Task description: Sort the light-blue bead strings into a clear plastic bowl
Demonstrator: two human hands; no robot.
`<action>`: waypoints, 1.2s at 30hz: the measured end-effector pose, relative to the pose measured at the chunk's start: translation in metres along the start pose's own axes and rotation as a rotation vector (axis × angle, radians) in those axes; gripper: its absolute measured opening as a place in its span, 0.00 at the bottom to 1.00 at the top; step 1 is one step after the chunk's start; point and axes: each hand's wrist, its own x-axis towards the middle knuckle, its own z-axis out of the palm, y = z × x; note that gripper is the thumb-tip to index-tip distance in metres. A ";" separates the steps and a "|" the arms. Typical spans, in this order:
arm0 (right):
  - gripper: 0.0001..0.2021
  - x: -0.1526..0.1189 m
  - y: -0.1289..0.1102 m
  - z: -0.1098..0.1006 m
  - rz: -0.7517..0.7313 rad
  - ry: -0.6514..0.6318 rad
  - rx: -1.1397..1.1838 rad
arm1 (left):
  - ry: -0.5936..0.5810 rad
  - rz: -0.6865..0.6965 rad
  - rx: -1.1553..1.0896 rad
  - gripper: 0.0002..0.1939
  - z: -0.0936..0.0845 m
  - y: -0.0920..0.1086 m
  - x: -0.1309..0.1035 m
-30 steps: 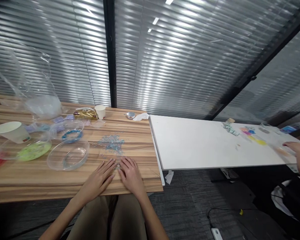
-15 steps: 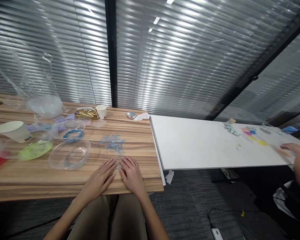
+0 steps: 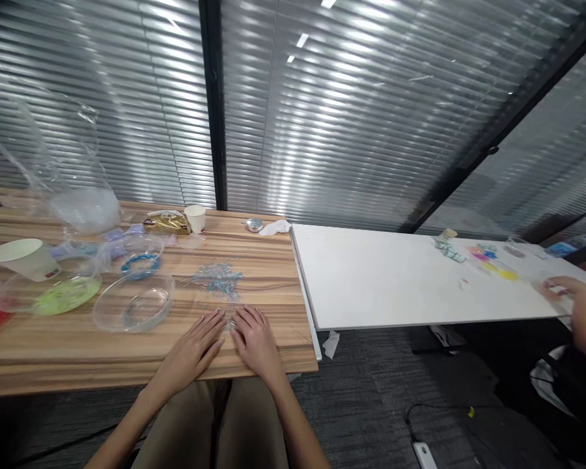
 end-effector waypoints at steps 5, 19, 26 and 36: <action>0.16 0.000 0.001 0.001 -0.003 0.007 0.000 | 0.006 -0.003 -0.001 0.23 0.000 0.000 0.000; 0.16 0.001 0.001 0.000 -0.010 0.010 -0.019 | 0.065 -0.014 -0.023 0.21 0.001 0.000 -0.001; 0.16 0.001 0.000 0.000 0.001 0.009 0.002 | 0.053 -0.025 -0.024 0.21 -0.001 0.001 -0.001; 0.16 0.001 0.000 -0.001 0.000 0.015 0.001 | 0.059 -0.040 -0.043 0.21 0.000 0.001 -0.001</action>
